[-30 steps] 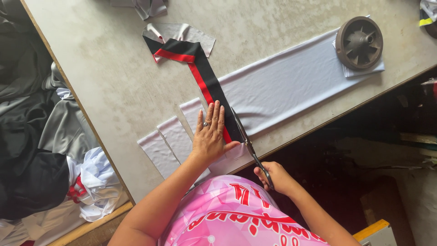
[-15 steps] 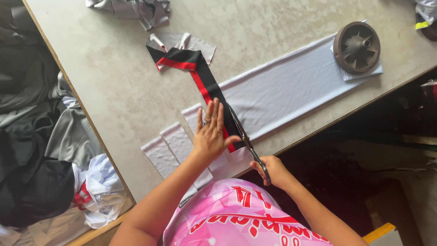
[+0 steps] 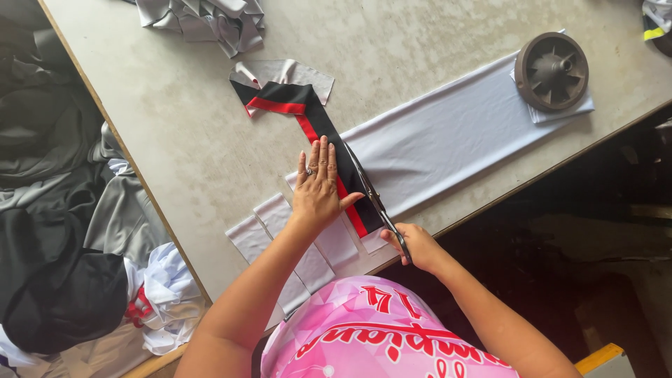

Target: Folding a large piece of white fabric and then cutting multiple strips from a red, black, and white patterned fabric band using scissors.

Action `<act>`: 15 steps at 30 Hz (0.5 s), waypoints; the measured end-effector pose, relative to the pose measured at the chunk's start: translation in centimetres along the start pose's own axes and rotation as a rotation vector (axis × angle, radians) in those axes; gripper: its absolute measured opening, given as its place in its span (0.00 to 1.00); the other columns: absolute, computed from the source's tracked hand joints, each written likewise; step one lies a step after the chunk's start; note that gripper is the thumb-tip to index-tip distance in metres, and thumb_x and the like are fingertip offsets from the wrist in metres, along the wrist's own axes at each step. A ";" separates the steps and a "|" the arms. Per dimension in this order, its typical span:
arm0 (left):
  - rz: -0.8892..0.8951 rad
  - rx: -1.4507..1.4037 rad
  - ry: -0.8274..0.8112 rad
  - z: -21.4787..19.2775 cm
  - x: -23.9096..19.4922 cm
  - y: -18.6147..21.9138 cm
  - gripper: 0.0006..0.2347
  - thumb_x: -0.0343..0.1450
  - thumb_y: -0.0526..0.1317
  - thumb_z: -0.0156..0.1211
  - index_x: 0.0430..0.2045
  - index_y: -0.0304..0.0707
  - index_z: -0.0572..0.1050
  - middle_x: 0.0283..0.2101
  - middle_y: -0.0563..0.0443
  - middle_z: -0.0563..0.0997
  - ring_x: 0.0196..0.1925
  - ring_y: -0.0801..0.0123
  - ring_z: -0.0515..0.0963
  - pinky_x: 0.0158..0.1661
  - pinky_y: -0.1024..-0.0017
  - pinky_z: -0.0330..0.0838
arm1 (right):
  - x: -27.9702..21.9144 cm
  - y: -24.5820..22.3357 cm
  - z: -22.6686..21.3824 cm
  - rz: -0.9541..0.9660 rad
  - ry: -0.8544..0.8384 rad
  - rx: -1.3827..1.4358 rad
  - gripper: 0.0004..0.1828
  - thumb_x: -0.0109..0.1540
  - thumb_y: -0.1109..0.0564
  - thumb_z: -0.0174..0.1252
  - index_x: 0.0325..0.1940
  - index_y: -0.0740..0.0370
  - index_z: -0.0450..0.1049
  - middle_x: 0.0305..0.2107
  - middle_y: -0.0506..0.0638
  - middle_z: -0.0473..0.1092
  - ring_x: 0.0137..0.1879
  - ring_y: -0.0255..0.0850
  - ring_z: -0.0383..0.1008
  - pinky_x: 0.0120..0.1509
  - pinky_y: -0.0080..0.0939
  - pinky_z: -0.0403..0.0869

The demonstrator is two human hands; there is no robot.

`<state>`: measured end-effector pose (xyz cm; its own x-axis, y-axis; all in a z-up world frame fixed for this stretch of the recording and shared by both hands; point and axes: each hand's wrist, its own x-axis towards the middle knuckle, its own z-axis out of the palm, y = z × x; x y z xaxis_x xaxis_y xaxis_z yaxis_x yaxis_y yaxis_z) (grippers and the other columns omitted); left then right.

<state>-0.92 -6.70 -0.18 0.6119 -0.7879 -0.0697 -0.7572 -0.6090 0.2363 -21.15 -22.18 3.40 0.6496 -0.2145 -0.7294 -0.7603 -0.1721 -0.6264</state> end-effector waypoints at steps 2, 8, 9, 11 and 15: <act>0.006 -0.016 0.006 0.2 0.0 0.0 0.52 0.67 0.78 0.36 0.74 0.28 0.43 0.79 0.36 0.38 0.81 0.55 0.34 0.73 0.54 0.18 | -0.7 -1.5 -0.2 0.030 0.099 -0.003 0.32 0.64 0.36 0.61 0.16 0.61 0.65 0.05 0.50 0.62 0.11 0.40 0.70 0.18 0.30 0.69; 0.003 -0.049 0.012 0.4 0.0 0.0 0.52 0.67 0.77 0.37 0.74 0.28 0.43 0.79 0.36 0.38 0.81 0.55 0.34 0.73 0.54 0.18 | 0.0 -1.4 -0.3 0.043 0.035 0.108 0.30 0.64 0.41 0.61 0.18 0.65 0.68 0.07 0.54 0.64 0.12 0.41 0.72 0.16 0.34 0.73; 0.001 -0.048 0.016 0.4 0.1 -0.1 0.52 0.67 0.77 0.37 0.74 0.28 0.43 0.79 0.36 0.38 0.81 0.55 0.34 0.73 0.54 0.18 | 0.6 -1.4 -0.5 0.039 0.035 0.105 0.30 0.64 0.41 0.61 0.18 0.65 0.68 0.07 0.54 0.64 0.12 0.41 0.72 0.16 0.34 0.73; 0.001 -0.048 0.016 0.6 0.1 -0.1 0.52 0.67 0.77 0.37 0.74 0.29 0.43 0.79 0.37 0.38 0.81 0.55 0.34 0.73 0.54 0.18 | 1.6 -1.3 -0.6 0.016 0.012 0.135 0.30 0.65 0.39 0.59 0.19 0.65 0.69 0.08 0.53 0.65 0.14 0.40 0.74 0.18 0.34 0.75; 0.003 -0.051 0.020 0.2 0.1 -0.1 0.52 0.67 0.77 0.38 0.74 0.29 0.42 0.79 0.36 0.38 0.81 0.54 0.35 0.74 0.53 0.19 | 3.5 -0.7 -0.7 -0.007 -0.003 0.083 0.34 0.65 0.31 0.56 0.20 0.62 0.69 0.09 0.51 0.64 0.14 0.39 0.74 0.19 0.33 0.75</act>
<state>-0.87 -6.71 -0.41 0.6147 -0.7872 -0.0497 -0.7465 -0.6010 0.2853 -18.38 -23.50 1.49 0.6548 -0.2109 -0.7258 -0.7525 -0.0930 -0.6519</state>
